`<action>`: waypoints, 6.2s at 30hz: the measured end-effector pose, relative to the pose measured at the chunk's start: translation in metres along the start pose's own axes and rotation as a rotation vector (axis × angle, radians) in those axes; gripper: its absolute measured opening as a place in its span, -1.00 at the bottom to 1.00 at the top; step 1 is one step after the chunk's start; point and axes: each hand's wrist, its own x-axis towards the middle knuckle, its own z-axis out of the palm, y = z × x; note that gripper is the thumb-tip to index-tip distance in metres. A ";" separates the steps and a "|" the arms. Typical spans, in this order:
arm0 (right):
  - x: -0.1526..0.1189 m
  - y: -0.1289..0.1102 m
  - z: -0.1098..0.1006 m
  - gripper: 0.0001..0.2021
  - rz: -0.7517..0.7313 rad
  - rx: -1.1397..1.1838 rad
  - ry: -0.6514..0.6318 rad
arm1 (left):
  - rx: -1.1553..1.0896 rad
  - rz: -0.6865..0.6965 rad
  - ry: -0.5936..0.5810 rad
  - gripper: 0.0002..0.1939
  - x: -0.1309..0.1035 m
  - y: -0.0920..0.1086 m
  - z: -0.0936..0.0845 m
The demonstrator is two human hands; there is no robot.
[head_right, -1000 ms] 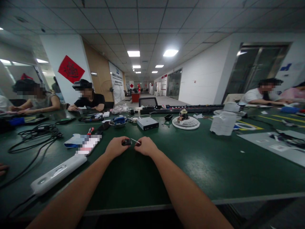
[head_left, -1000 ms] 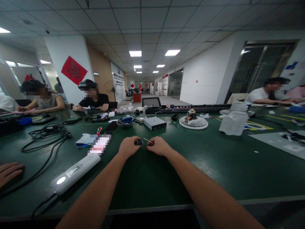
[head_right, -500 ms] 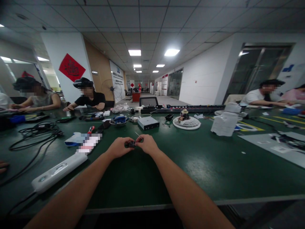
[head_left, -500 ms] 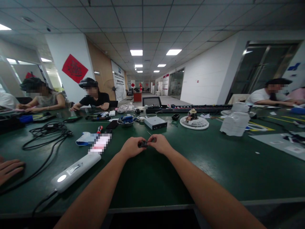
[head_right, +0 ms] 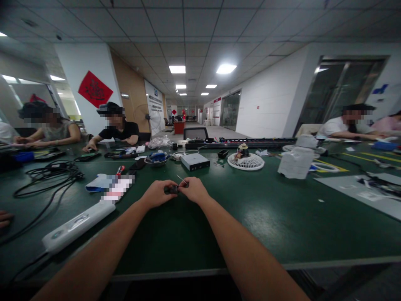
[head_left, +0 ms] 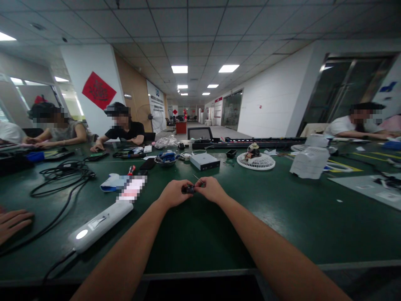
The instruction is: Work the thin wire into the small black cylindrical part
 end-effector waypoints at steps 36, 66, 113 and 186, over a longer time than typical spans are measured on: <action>-0.007 -0.005 -0.015 -0.85 -0.012 -0.271 -0.090 | 0.155 -0.127 -0.044 -0.66 0.001 -0.001 -0.001; -0.006 -0.001 -0.016 -0.80 -0.049 -0.130 -0.170 | 0.179 -0.105 -0.018 -0.67 -0.001 0.002 -0.005; 0.000 0.005 -0.005 -0.88 0.051 -0.126 -0.072 | 0.180 -0.220 0.076 -0.72 0.001 -0.006 -0.002; -0.005 -0.004 -0.009 -0.79 -0.089 -0.164 -0.081 | 0.052 -0.113 0.065 -0.73 -0.001 -0.007 -0.001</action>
